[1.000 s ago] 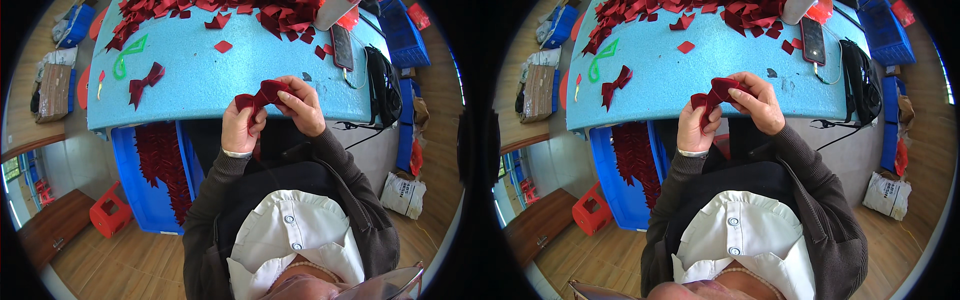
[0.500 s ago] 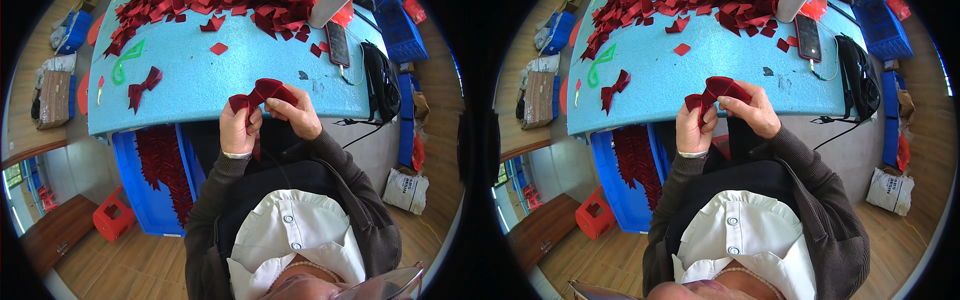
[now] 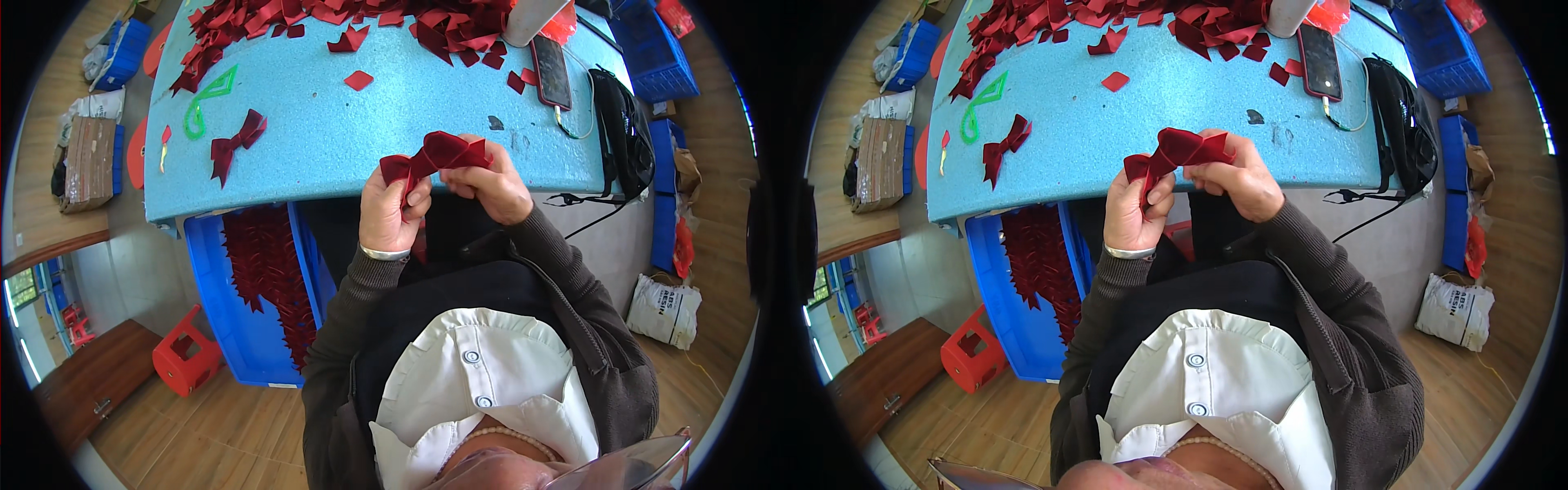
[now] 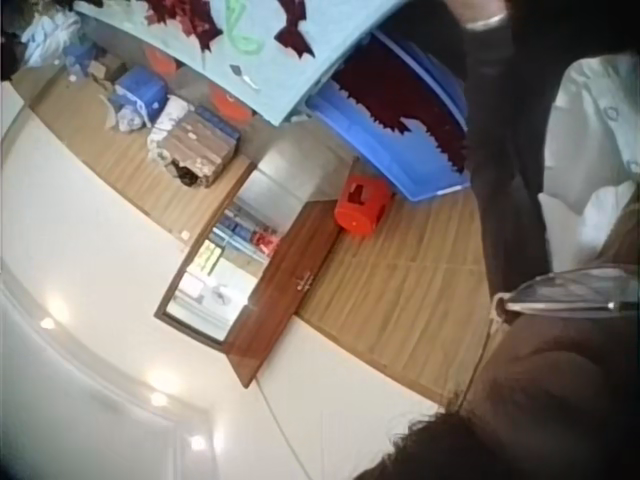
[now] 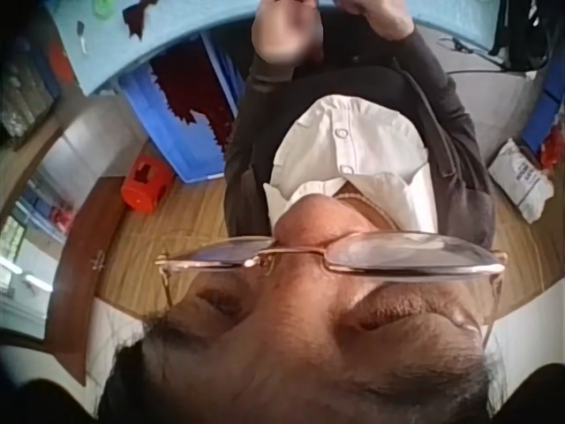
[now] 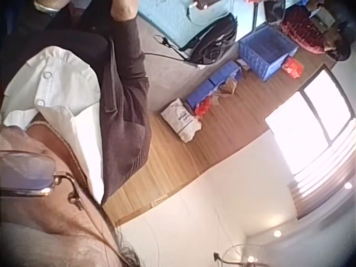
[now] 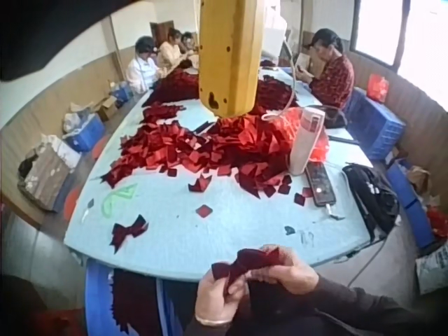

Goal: Assembling decorative red bows from fabric strips at a work table.

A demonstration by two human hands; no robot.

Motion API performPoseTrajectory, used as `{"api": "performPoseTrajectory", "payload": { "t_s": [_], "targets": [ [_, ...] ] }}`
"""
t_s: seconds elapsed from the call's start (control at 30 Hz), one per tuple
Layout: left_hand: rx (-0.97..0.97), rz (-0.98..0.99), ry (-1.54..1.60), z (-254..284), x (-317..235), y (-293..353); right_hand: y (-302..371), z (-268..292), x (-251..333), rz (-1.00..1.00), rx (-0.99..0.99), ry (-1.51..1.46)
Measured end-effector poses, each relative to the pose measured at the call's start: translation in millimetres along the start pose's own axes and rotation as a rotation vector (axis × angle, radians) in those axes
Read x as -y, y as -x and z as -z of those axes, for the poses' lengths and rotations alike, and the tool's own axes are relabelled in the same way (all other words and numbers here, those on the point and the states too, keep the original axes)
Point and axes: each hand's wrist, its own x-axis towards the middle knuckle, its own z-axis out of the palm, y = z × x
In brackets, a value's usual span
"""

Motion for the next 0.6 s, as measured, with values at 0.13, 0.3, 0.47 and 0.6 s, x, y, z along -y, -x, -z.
{"api": "performPoseTrajectory", "payload": {
  "t_s": [0.13,0.3,0.47,0.6],
  "targets": [
    [0.019,0.017,0.041,-10.9,7.0,-3.7,13.3,-0.8,26.3,0.284,-0.13,0.128],
    [0.105,0.072,0.182,-24.4,17.3,-7.7,23.9,10.8,46.4,0.371,-0.141,0.446],
    [0.186,0.192,0.387,-42.1,30.7,-20.0,29.5,26.6,33.9,0.403,-0.207,0.348],
    [0.061,0.07,0.104,-58.7,41.7,-23.9,29.6,40.4,35.9,0.555,-0.173,0.638]
  ]
}}
